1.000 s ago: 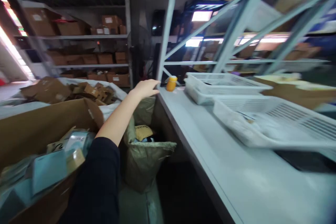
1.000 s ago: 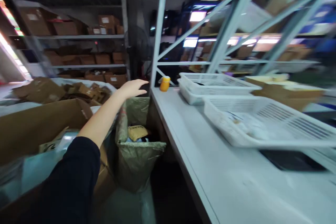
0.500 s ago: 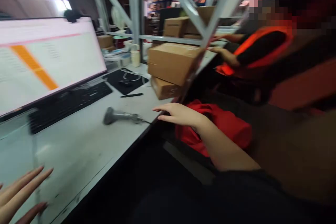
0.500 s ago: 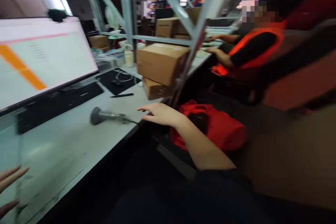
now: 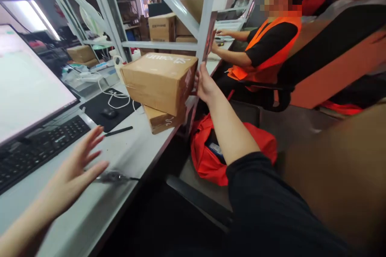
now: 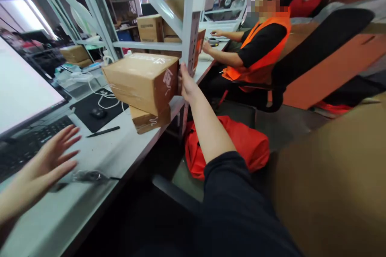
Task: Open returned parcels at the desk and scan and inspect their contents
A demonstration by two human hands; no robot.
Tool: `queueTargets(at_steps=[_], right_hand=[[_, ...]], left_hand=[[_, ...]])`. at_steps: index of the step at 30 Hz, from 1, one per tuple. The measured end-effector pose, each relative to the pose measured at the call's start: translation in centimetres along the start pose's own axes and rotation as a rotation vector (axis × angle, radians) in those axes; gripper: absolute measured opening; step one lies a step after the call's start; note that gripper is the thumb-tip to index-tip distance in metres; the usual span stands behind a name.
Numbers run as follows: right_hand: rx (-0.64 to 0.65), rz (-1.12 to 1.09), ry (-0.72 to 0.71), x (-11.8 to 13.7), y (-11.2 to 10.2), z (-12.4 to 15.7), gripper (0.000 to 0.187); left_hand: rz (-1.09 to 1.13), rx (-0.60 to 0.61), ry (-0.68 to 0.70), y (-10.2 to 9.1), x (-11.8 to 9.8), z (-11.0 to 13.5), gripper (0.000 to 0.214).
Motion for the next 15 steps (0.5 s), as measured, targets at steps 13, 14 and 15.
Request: queueTargets(at_steps=[13,14,15], right_hand=[[0.102,0.537,-0.791,10.3,11.2,11.5,0.064],[0.124,0.547,-0.879,11.3,13.2,13.1,0.062],[0.167,0.545,-0.955,12.3,15.4,14.8,0.059]], left_hand=[[1.145,-0.017,0.108,5.5,-5.0,-5.8,0.096],[1.170,-0.071,0.153,4.1,-4.4,-4.2,0.090],[1.183,-0.133,0.196,2.7,-3.8,-2.4,0.086]])
Point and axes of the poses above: each hand's wrist, its own z-axis away from the middle knuckle, its own y-axis out of the palm, x = y × z, the point moved 5 cm from there along -z, towards the middle knuckle, and after that the axes turned 12 degrees about -y, right-handed, at the moved point
